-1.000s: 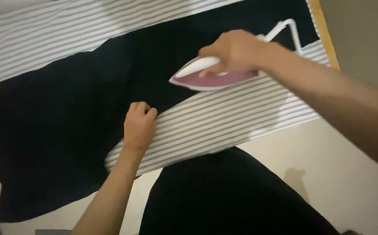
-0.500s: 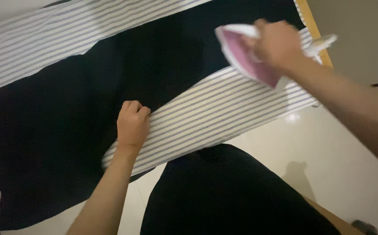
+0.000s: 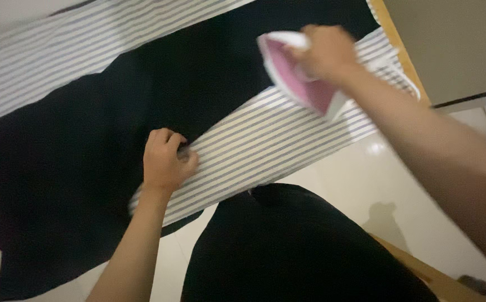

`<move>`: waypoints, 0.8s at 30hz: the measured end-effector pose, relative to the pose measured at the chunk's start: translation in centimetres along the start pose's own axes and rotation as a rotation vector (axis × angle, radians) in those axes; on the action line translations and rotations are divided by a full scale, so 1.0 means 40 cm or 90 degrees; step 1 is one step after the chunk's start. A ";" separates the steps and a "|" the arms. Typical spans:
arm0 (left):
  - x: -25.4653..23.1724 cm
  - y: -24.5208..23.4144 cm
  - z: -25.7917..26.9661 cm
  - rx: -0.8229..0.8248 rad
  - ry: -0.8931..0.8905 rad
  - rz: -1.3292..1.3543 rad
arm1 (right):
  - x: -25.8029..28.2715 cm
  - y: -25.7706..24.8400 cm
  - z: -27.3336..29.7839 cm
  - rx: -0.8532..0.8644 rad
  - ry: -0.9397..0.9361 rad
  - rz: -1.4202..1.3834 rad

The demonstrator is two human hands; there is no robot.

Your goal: The person irons a black garment on a striped ironing board, using a pink and white iron. They repeatedly smooth the fabric, reposition the garment, and iron different sections including the sleeves and body.

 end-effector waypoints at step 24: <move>-0.104 -0.011 -0.133 -0.125 0.087 0.067 | -0.006 0.000 0.007 0.055 0.067 -0.054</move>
Point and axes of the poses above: each hand's wrist, its own z-axis away from the middle knuckle, its own y-axis out of the palm, x = y × z, the point moved 5 cm from there along -z, towards the middle knuckle, and after that the axes turned 13 degrees about x, right-handed, at the moved point
